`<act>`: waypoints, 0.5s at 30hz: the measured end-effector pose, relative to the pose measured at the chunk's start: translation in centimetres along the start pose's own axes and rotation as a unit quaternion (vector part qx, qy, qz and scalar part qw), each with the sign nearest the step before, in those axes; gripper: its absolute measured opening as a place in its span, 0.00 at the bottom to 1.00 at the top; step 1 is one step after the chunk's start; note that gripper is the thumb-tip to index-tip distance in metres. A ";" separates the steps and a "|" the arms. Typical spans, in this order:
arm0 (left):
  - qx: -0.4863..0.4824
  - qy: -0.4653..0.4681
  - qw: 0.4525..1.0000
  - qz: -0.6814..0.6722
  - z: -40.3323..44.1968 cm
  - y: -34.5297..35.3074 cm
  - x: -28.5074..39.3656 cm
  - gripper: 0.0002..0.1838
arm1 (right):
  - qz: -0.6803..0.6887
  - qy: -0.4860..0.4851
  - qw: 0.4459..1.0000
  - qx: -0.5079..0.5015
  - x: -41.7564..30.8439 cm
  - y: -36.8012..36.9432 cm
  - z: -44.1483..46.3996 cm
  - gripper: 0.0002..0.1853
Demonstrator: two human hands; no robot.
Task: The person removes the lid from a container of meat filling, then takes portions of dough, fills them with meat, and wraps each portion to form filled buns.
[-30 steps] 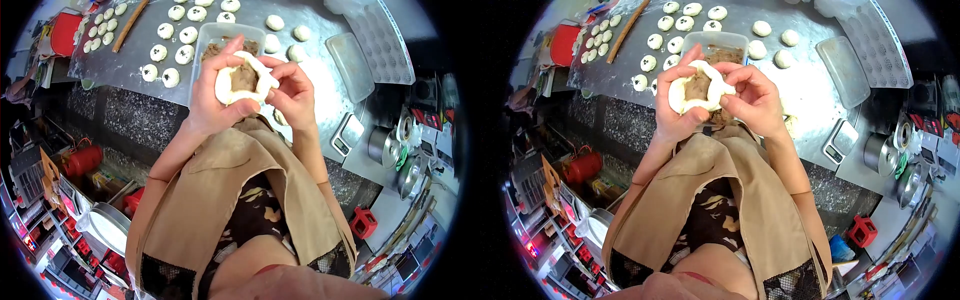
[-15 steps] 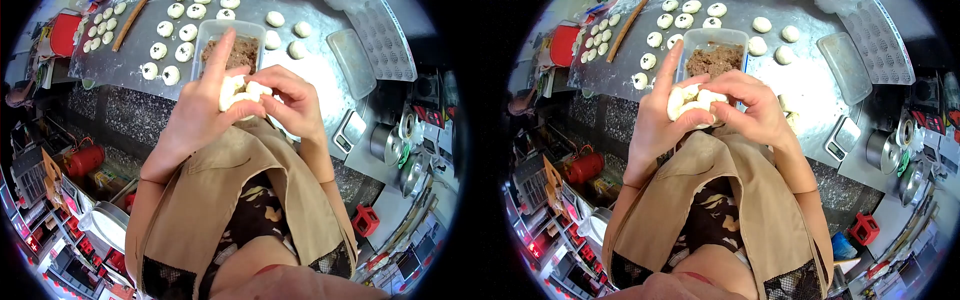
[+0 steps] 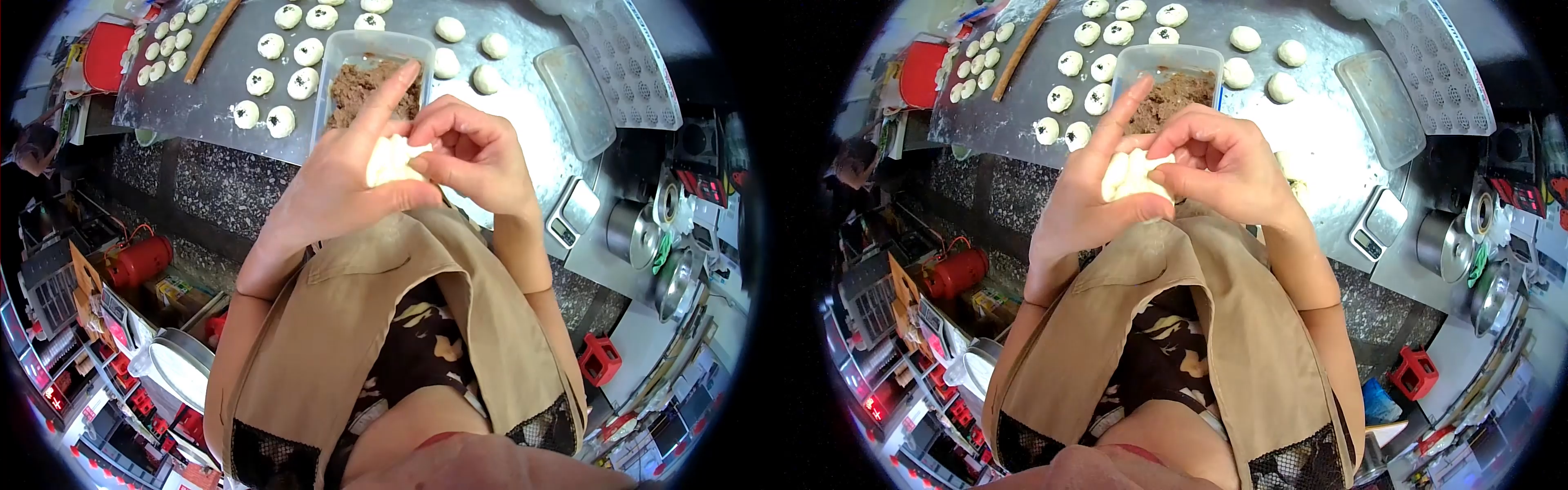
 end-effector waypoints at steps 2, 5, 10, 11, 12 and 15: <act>0.009 0.044 0.997 0.061 0.6 0.2 0.0 0.47 | -0.041 -0.006 0.999 -0.032 -0.6 0.4 0.2 0.06; 0.011 0.087 0.993 0.077 1.6 0.7 -1.2 0.45 | -0.120 0.005 0.992 -0.049 -1.1 0.5 0.4 0.05; 0.089 0.122 0.988 0.039 2.2 1.5 -2.3 0.33 | 0.175 -0.073 0.979 0.073 -2.0 -3.0 0.1 0.12; 0.127 0.119 0.984 -0.036 2.1 1.3 -3.0 0.29 | 0.191 -0.077 0.972 0.109 -0.5 -4.0 0.2 0.16; 0.161 0.114 0.974 -0.111 2.3 1.3 -3.6 0.25 | 0.207 -0.080 0.964 0.147 1.4 -5.0 0.2 0.20; 0.257 0.234 0.936 -0.059 3.0 2.1 -3.7 0.13 | 0.432 0.058 0.883 0.173 5.9 -0.4 -0.3 0.26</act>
Point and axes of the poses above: each hand's wrist, its own z-axis towards the middle knuckle, its own y-axis out of the palm, x = y × z, the point moved 6 cm from there along z, towards the middle knuckle, and after that the axes turned 1 degree about y, right-handed, at the moved point
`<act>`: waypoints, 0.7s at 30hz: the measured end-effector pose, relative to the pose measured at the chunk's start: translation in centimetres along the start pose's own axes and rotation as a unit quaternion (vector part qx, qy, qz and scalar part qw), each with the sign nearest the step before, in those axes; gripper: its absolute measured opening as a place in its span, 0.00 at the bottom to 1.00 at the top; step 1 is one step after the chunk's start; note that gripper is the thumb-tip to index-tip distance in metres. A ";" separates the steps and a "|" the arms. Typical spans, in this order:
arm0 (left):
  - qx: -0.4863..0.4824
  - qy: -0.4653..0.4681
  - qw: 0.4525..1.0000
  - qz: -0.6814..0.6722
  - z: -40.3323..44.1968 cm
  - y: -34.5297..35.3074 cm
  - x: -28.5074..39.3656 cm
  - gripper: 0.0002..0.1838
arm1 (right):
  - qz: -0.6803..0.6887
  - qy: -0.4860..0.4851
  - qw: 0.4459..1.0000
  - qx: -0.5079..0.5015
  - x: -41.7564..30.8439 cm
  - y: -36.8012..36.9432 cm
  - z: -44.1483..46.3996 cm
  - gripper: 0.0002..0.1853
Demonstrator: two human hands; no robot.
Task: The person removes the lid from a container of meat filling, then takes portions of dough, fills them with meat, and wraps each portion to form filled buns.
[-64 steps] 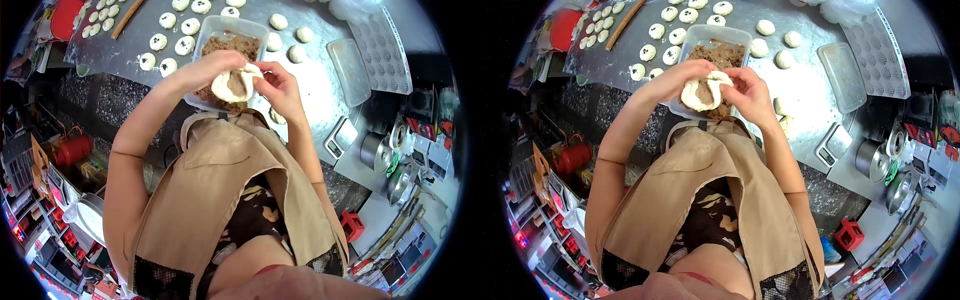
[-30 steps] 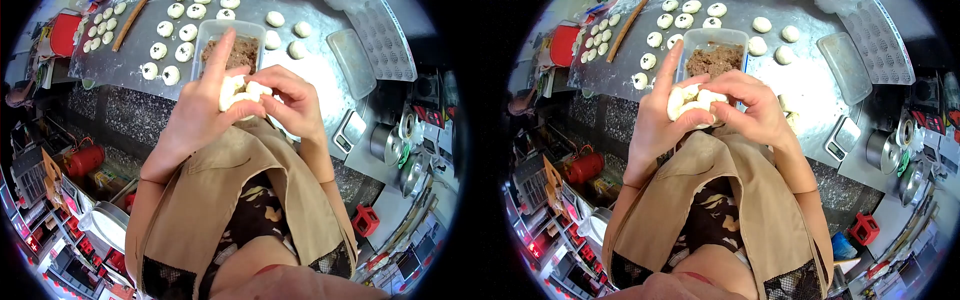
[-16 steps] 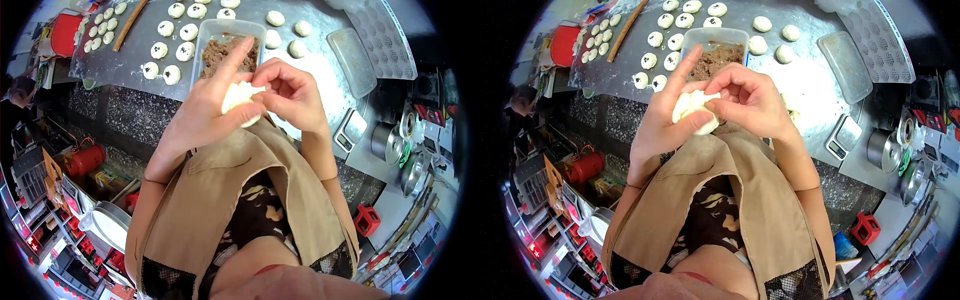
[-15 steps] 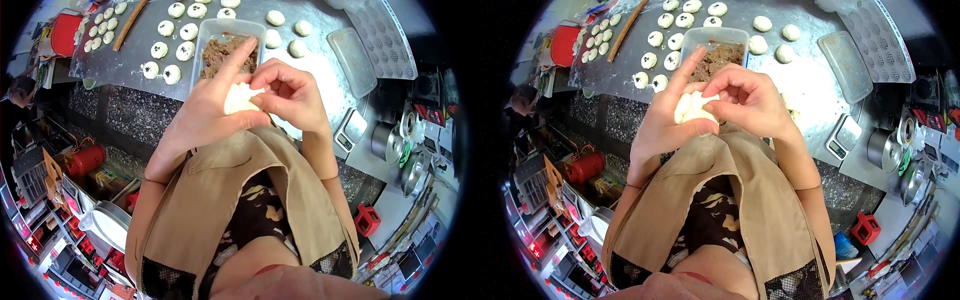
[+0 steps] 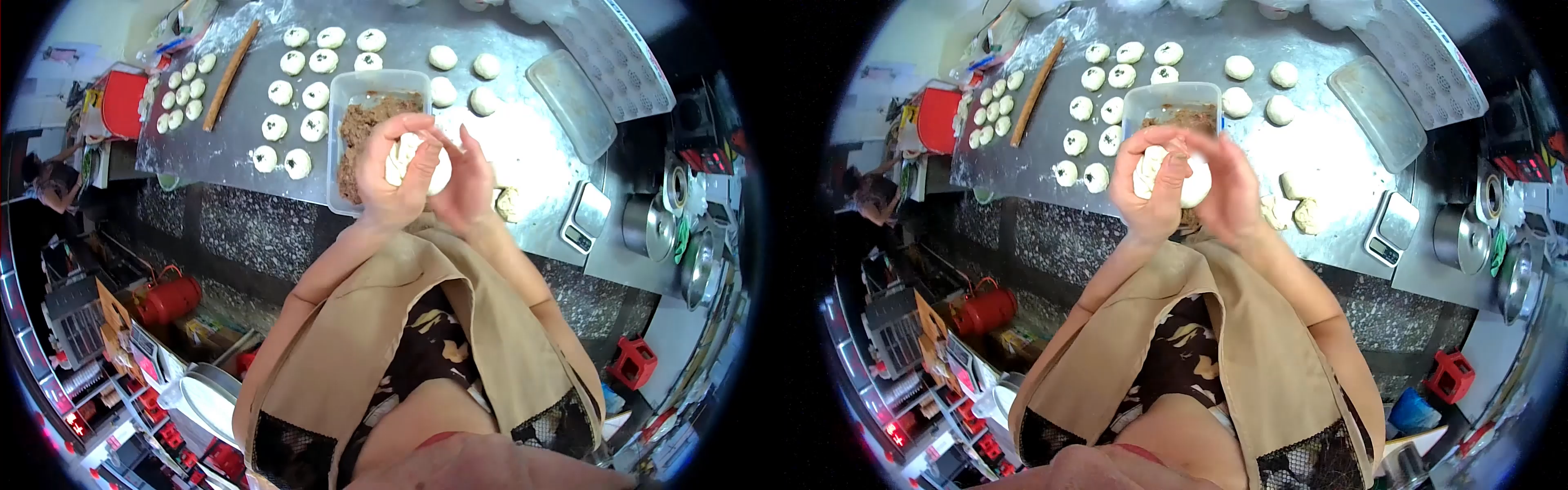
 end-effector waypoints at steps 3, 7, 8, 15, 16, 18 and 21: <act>0.041 0.120 0.991 0.032 0.1 1.0 -0.7 0.09 | 0.112 0.028 0.993 -0.013 2.1 -0.1 0.5 0.27; -0.159 0.217 0.952 0.147 0.6 2.8 0.5 0.24 | 0.124 0.034 0.991 -0.047 0.7 0.1 0.2 0.27; -0.143 0.183 0.962 0.140 0.6 2.9 1.2 0.30 | 0.168 0.039 0.983 -0.069 0.2 0.3 0.2 0.27; -0.122 0.112 0.979 0.120 0.9 3.6 -0.4 0.32 | 0.121 -0.061 0.990 -0.040 -1.1 0.5 -0.2 0.25; -0.120 0.201 0.956 0.179 1.1 4.0 0.4 0.29 | 0.140 -0.066 0.987 -0.040 -1.3 0.9 -0.2 0.23; -0.138 0.296 0.913 0.243 0.5 4.5 1.7 0.32 | 0.159 -0.071 0.984 -0.040 -1.5 0.6 -0.1 0.22; -0.230 0.116 0.948 0.185 1.1 5.6 0.2 0.38 | 0.191 -0.049 0.980 -0.019 -1.7 -2.0 1.0 0.21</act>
Point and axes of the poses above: each hand's wrist, its own z-axis towards the middle knuckle, its own y-axis out of the palm, x = y × z, the point moved 6 cm from there along z, towards the middle knuckle, and after that the axes turned 1 degree about y, right-handed, at the moved point
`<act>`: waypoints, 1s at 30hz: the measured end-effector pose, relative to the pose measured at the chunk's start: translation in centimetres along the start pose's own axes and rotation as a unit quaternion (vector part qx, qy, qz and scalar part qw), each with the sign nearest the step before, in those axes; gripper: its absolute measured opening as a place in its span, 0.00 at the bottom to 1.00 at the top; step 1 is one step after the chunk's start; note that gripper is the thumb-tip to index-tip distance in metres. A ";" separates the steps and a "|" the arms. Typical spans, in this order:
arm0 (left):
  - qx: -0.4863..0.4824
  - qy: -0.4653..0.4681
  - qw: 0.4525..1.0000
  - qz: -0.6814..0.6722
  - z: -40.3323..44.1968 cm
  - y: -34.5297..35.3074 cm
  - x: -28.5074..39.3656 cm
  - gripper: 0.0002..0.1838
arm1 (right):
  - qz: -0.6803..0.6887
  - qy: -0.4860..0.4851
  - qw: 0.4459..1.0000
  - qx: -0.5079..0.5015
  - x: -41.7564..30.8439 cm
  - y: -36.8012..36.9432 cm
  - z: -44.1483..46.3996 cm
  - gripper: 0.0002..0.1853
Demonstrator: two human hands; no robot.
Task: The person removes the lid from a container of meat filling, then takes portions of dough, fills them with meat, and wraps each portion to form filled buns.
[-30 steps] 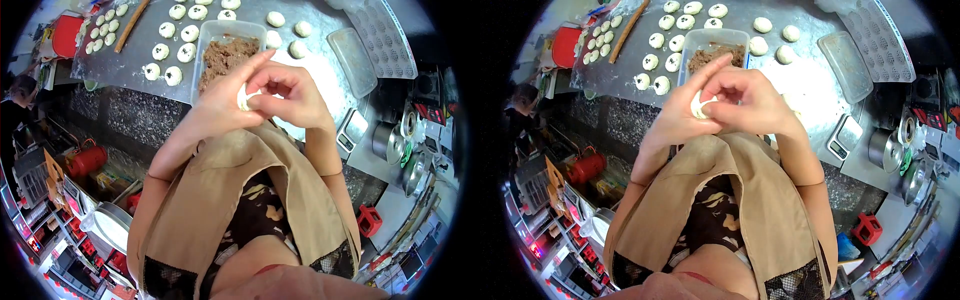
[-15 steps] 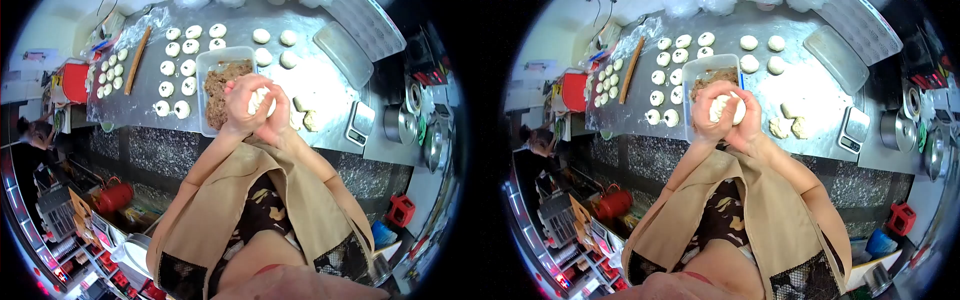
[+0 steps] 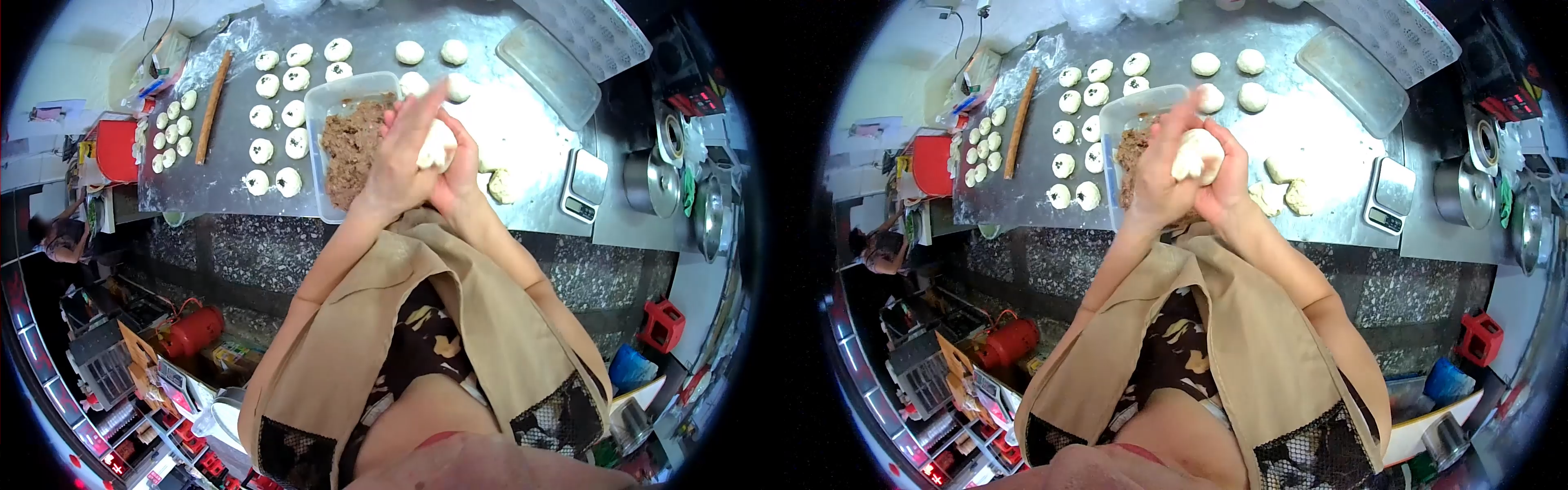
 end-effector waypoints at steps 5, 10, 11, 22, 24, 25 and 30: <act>-0.006 0.044 0.995 0.085 0.6 -1.7 0.4 0.53 | 0.095 0.054 0.992 -0.068 -1.1 0.9 -0.6 0.19; 0.076 -0.026 0.992 0.094 -0.5 0.6 0.4 0.41 | -0.036 -0.057 0.998 -0.002 -1.3 1.6 -0.7 0.23; 0.105 -0.027 0.994 0.032 -0.6 0.5 0.4 0.37 | -0.036 -0.056 0.998 -0.001 -1.4 1.5 -0.7 0.23; 0.101 0.018 0.994 -0.042 0.1 0.9 -0.6 0.21 | -0.052 -0.088 0.994 0.032 -2.1 1.6 -0.5 0.23; 0.048 -0.002 0.998 -0.050 0.7 0.8 -0.7 0.21 | -0.047 -0.076 0.996 0.030 -2.2 0.7 0.1 0.22; -0.003 -0.025 0.998 -0.059 0.8 1.4 -0.8 0.23 | -0.043 -0.064 0.997 0.029 -2.1 0.2 0.2 0.21; 0.067 -0.028 0.997 -0.007 -0.1 1.4 -2.5 0.32 | -0.257 -0.181 0.946 0.080 -1.8 -0.1 -0.8 0.18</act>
Point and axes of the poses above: each hand's wrist, its own z-axis towards the middle knuckle, its own y-axis out of the palm, x = y × z, the point moved 6 cm from there along z, towards the middle knuckle, and after that the axes turned 1 degree about y, right-handed, at the moved point
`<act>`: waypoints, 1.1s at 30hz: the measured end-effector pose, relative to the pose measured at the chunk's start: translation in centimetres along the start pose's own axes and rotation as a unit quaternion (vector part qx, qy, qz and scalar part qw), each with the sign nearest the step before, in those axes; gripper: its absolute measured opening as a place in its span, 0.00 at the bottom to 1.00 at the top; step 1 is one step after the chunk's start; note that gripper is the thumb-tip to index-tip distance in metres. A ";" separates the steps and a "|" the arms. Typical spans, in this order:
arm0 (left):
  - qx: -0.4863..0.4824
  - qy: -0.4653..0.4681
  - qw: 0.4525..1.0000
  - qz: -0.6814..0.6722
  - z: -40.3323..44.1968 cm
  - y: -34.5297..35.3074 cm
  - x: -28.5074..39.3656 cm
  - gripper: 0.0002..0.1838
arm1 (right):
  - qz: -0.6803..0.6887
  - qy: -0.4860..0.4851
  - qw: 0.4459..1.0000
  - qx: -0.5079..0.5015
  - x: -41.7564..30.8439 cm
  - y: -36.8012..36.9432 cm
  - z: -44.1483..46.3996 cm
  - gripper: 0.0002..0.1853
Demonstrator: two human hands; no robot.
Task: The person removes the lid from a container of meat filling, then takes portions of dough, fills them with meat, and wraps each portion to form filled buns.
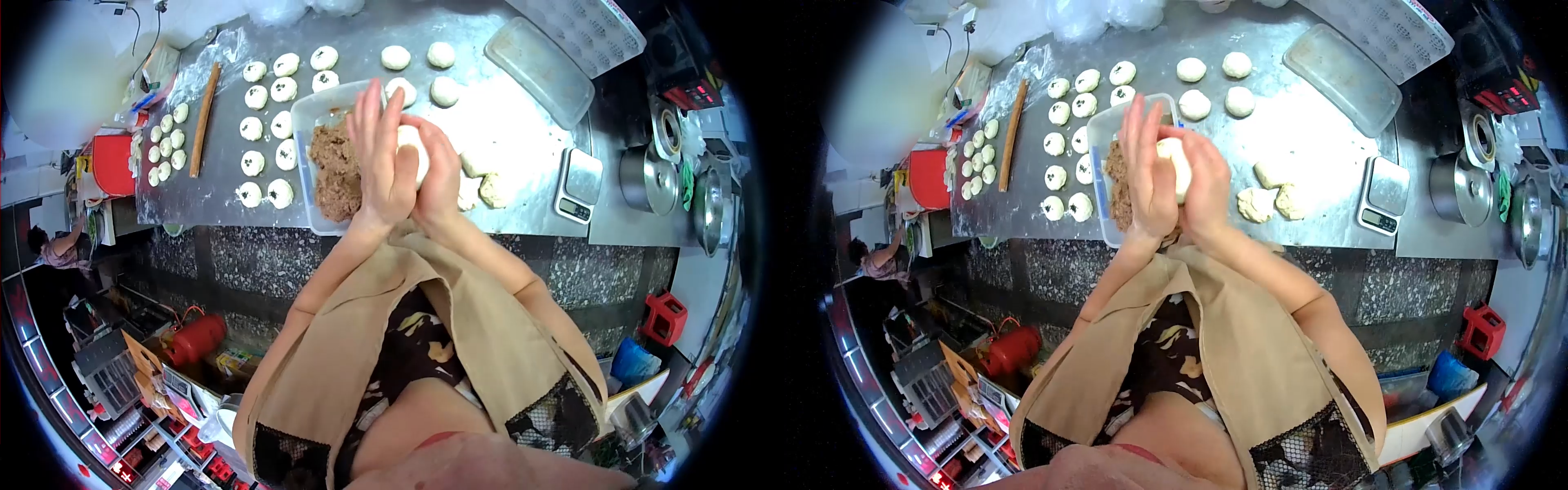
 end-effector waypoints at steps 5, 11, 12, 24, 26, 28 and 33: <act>-0.050 -0.036 0.998 0.027 -1.6 2.0 -1.9 0.44 | -0.126 -0.079 0.989 0.028 0.6 -1.3 -0.4 0.18; 0.022 -0.095 0.989 -0.115 -1.3 2.0 -4.6 0.45 | -0.326 -0.169 0.926 0.091 -0.5 -9.3 8.3 0.13; 0.038 -0.096 0.993 -0.065 -0.7 0.7 -4.7 0.45 | -0.510 -0.322 0.790 0.115 -1.0 -10.2 9.4 0.11; 0.121 -0.286 0.951 0.006 -1.7 -3.9 -5.8 0.34 | -0.623 -0.293 0.707 0.164 -0.3 -19.5 12.6 0.19; 0.111 -0.258 0.959 0.033 -2.3 -4.6 -5.8 0.30 | -0.816 -0.107 0.546 0.156 -2.9 -22.8 10.2 0.22; 0.102 -0.287 0.952 0.012 -2.7 -4.8 -6.3 0.28 | -0.773 0.252 0.579 0.064 -2.5 -26.5 9.2 0.25; 0.096 -0.264 0.956 -0.082 -3.5 -3.6 -6.1 0.23 | -0.826 0.032 0.562 0.029 0.3 -25.2 5.9 0.23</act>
Point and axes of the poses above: each hand's wrist, its own z-axis towards the middle knuckle, its own y-axis out of the palm, x = y × z, the point moved 6 cm from there along z, towards the middle knuckle, and after that the axes turned 1 degree about y, right-handed, at the moved point
